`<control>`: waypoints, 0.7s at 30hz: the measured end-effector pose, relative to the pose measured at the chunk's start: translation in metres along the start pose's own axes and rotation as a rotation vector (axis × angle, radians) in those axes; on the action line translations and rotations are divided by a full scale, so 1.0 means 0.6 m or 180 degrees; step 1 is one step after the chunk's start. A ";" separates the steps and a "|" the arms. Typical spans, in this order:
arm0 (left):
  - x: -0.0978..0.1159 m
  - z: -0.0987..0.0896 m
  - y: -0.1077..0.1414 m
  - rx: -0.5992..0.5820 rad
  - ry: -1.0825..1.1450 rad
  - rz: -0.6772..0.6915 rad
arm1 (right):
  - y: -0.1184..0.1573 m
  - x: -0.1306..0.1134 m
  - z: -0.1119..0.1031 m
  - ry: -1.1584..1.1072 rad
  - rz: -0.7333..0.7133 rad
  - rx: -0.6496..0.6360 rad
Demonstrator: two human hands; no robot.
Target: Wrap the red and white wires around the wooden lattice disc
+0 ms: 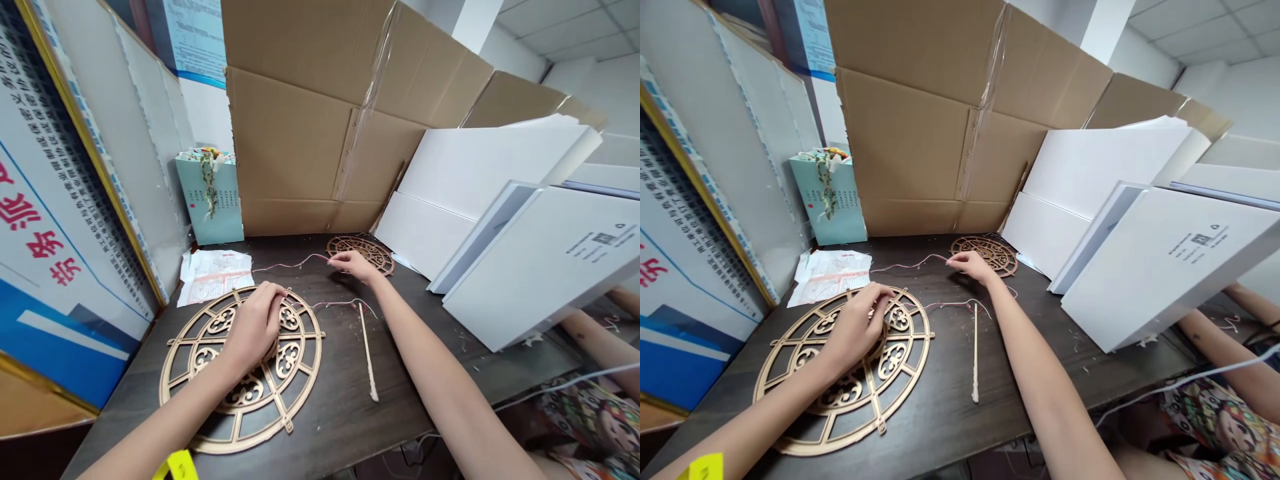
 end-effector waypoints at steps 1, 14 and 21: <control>0.001 -0.002 0.000 0.0074 0.0028 -0.0040 | 0.006 0.006 -0.017 -0.0182 0.0054 0.0008; -0.003 0.005 -0.004 0.0055 0.0191 -0.0176 | 0.035 0.021 0.016 -0.1750 0.0305 -0.0500; -0.006 0.005 -0.003 0.0025 0.0351 -0.0303 | 0.049 0.005 0.012 -0.2010 0.0349 -0.0709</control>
Point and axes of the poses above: each hand's wrist, its own y-axis away from the middle knuckle, its own z-axis out of the palm, x = y × z, the point moved 3 cm from there along -y, towards the middle knuckle, and after that the axes turned 2 degrees about y, right-handed, at the moved point
